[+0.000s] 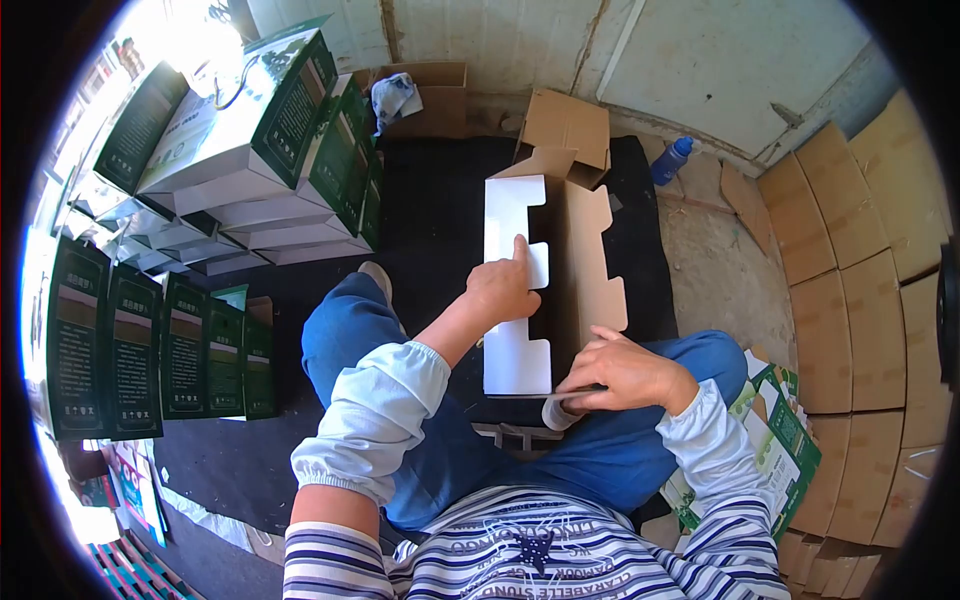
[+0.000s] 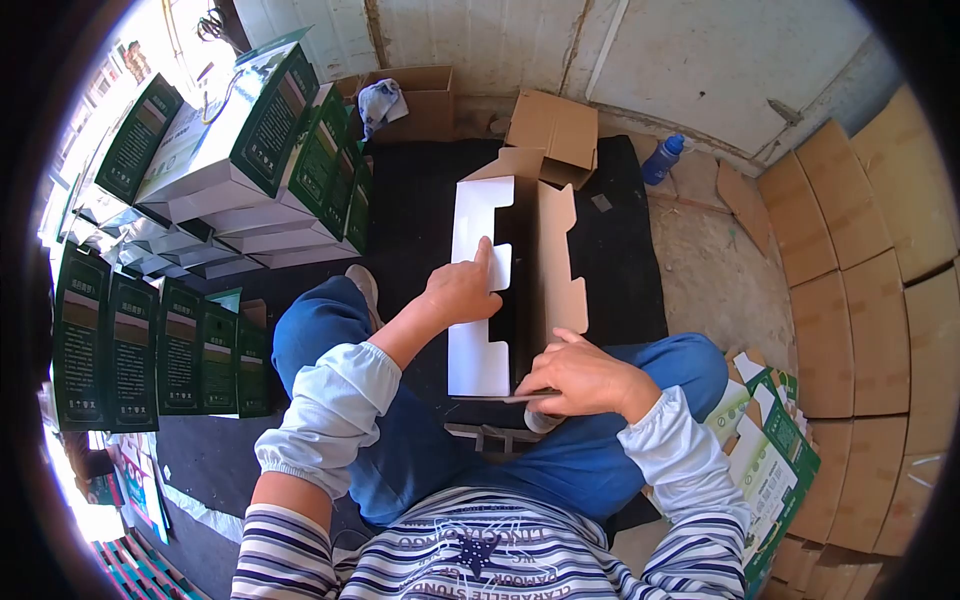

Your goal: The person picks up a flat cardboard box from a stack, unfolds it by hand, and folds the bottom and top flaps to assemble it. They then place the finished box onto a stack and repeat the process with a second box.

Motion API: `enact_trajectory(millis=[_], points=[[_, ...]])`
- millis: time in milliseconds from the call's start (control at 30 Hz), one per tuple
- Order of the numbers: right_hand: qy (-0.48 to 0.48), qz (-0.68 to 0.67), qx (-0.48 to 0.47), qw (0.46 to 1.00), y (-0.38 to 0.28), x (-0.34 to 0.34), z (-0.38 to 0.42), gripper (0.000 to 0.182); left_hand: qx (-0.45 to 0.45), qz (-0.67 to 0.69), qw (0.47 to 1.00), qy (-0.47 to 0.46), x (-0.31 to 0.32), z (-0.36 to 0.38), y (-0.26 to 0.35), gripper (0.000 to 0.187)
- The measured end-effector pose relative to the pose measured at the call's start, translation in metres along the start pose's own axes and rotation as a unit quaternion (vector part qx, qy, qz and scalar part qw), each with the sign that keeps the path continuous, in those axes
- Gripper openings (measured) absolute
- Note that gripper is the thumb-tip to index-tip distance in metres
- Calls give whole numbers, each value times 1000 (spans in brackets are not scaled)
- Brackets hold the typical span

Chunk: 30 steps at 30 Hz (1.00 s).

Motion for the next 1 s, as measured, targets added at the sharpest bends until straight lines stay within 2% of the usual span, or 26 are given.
enact_trajectory(millis=[67,167,267,367,500,600,667,800,900,933,1000], points=[[-43,-1,1,999,-3,-1,3,25,0,-17,1000,-13,6,-1,4,88],[-24,-23,-1,999,-2,1,-1,27,-4,-35,999,-5,15,-1,7,86],[32,-20,86,996,24,8,-9,30,-12,-36,999,22,21,-4,3,86],[117,-7,98,988,21,-1,-16,33,-22,-39,998,33,20,-4,1,86],[216,151,92,960,19,-4,-25,47,8,-34,996,76,25,5,-3,83],[166,244,144,945,29,6,-32,52,32,-9,993,114,24,13,3,75],[172,257,140,941,29,7,-33,53,58,-8,986,155,24,19,6,73],[122,272,145,943,35,6,-34,57,101,-6,983,150,24,36,15,75],[77,218,143,962,47,3,-38,53,133,-32,984,117,21,49,23,82],[88,168,143,971,54,-4,-41,52,136,-49,983,110,25,48,24,89],[109,67,142,982,70,-21,-53,49,138,-55,983,112,27,46,23,90]])
Point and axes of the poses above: each hand's wrist, its own z-axis away from the middle knuckle, its own x-axis out of the palm, y = z × x, the point moved 6 cm from there along -z, towards the middle knuckle, and after that the axes turned 8 degrees about y, right-handed, at the moved point
